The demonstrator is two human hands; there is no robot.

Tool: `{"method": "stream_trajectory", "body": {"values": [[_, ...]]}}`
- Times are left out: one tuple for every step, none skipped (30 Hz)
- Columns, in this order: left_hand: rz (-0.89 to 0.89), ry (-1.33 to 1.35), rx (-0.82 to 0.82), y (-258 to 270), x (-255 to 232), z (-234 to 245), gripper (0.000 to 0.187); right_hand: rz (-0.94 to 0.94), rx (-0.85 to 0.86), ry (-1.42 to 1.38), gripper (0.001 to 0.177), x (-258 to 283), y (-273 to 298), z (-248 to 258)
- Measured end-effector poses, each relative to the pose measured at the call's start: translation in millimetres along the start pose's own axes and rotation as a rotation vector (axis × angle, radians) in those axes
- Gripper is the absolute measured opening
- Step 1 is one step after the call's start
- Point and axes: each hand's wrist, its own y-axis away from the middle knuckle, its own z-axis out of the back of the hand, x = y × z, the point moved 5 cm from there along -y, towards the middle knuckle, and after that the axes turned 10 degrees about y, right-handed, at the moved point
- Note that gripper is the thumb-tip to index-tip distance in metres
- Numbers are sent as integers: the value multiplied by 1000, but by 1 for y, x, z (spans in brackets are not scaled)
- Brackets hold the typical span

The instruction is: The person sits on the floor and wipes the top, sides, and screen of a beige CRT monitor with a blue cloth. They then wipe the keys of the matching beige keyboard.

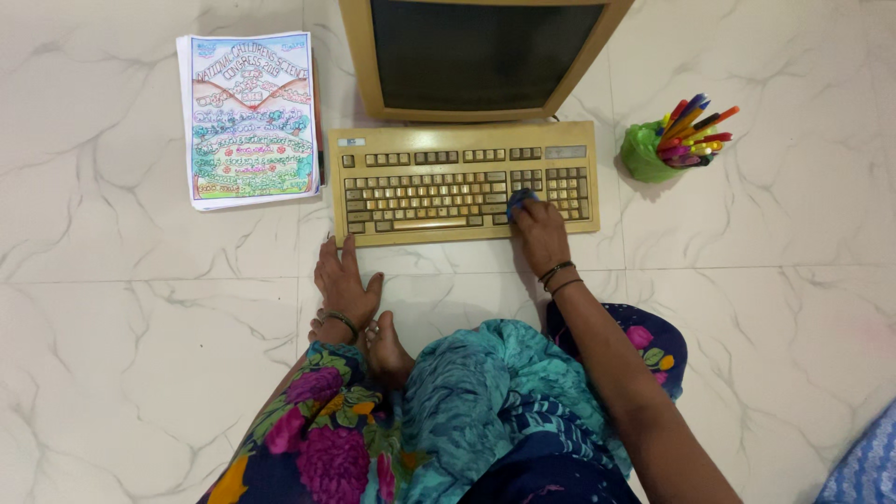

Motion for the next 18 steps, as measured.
{"method": "stream_trajectory", "body": {"values": [[-5, 5, -7, 0, 0, 0, 91, 52, 16, 8, 38, 6, 2, -2], [-10, 10, -14, 0, 0, 1, 91, 63, 10, -37, 36, 9, 4, -2], [-17, 19, -27, -1, 0, 1, 91, 73, 5, -81, 35, 12, 7, -2], [-25, 29, -39, 0, 0, 2, 90, 82, 1, -125, 34, 14, 9, -2], [-32, 39, -50, 1, 0, 3, 90, 91, 23, -166, 33, 14, 10, -3], [-31, 52, -53, 2, 0, 3, 90, 99, 45, -208, 33, 13, 11, -4], [-30, 66, -56, 3, 0, 4, 89, 107, 68, -250, 33, 13, 11, -5], [-29, 80, -63, 2, 1, 5, 89, 73, 15, -242, 35, 10, 8, -4], [-24, 89, -56, 1, 1, 5, 90, 38, -38, -234, 37, 9, 6, -3], [-15, 98, -46, 1, 2, 6, 90, 4, -88, -227, 39, 8, 6, -2], [-7, 108, -37, 1, 2, 6, 90, -40, -98, -215, 40, 9, 4, -5], [4, 85, -20, 1, 2, 5, 91, -84, -106, -203, 41, 11, 2, -9], [14, 62, -4, -1, 2, 3, 92, -128, -113, -192, 42, 13, 0, -12], [22, 38, 12, -1, 3, 2, 94, -126, -104, -167, 41, 21, -1, -17], [36, 39, 34, 0, 4, 1, 96, -124, -95, -143, 40, 30, -1, -22], [47, 39, 54, -1, 4, 0, 98, -121, -89, -118, 39, 37, -5, -25], [58, 39, 74, -3, 5, -1, 100, -104, -95, -139, 39, 44, -10, -27], [71, 42, 82, -3, 6, -2, 101, -89, -98, -158, 39, 51, -11, -28]]}}
